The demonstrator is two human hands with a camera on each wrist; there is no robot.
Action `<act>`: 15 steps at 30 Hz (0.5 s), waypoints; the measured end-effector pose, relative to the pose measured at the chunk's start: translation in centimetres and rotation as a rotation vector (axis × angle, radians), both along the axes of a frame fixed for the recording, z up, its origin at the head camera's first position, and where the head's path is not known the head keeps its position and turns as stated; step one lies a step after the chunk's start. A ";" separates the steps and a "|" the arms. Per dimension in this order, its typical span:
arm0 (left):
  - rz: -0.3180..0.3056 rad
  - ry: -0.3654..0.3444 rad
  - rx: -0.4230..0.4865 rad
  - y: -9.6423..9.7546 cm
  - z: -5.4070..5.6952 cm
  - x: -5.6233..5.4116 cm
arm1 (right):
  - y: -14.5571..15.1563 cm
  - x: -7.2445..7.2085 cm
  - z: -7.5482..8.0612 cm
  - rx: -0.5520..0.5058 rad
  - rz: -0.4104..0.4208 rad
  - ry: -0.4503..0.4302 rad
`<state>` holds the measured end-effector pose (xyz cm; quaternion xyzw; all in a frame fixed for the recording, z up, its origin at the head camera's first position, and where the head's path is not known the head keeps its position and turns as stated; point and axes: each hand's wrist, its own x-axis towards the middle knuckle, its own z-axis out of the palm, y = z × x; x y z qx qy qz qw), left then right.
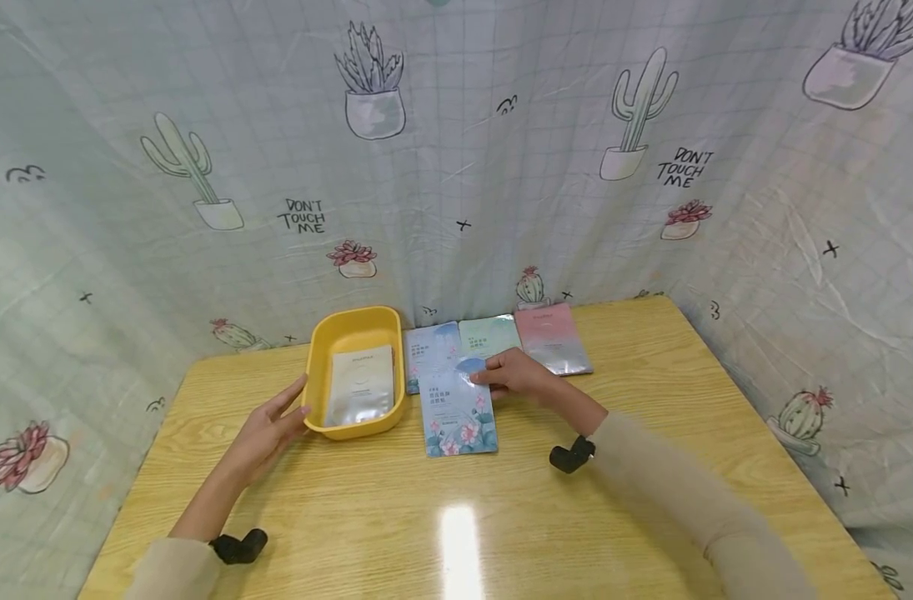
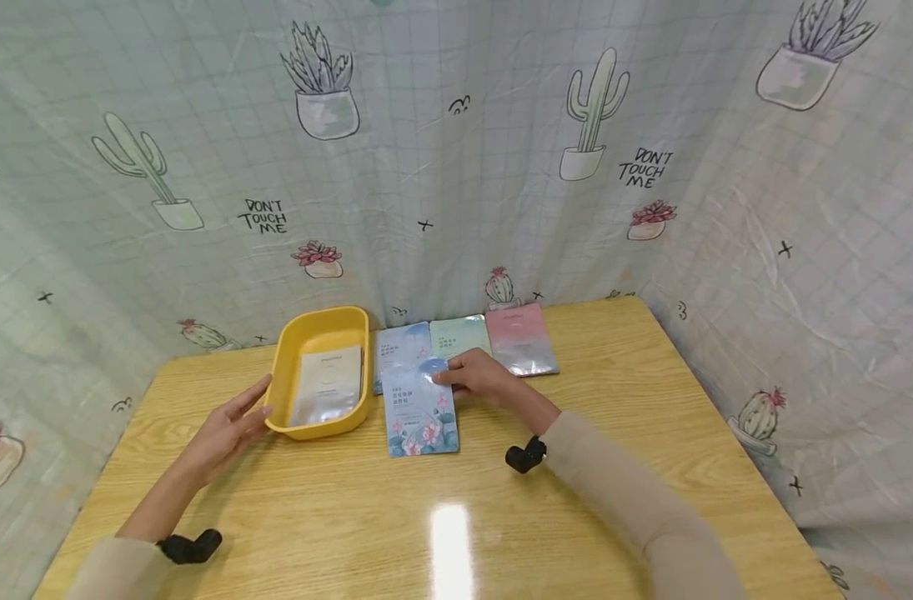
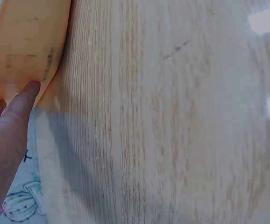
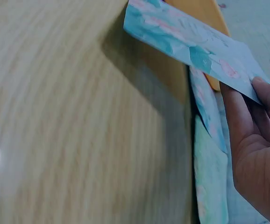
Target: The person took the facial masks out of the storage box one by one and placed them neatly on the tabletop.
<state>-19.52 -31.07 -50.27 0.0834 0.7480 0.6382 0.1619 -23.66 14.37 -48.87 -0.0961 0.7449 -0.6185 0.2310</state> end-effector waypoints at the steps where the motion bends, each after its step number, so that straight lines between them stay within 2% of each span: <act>1: 0.000 0.002 0.006 0.0 0.0 -0.1 | -0.2 0.1 -0.1 -0.004 0.000 -0.016; 5: -0.009 0.011 0.013 0.1 -0.1 -0.3 | -1.1 0.3 -0.4 0.017 -0.014 -0.047; 10: -0.004 0.012 0.002 0.0 -0.1 -0.2 | -2.1 0.2 -1.0 0.072 0.024 -0.048; 15: -0.001 0.005 0.010 -0.2 -0.1 -0.1 | -2.7 0.4 -1.2 0.085 0.062 -0.151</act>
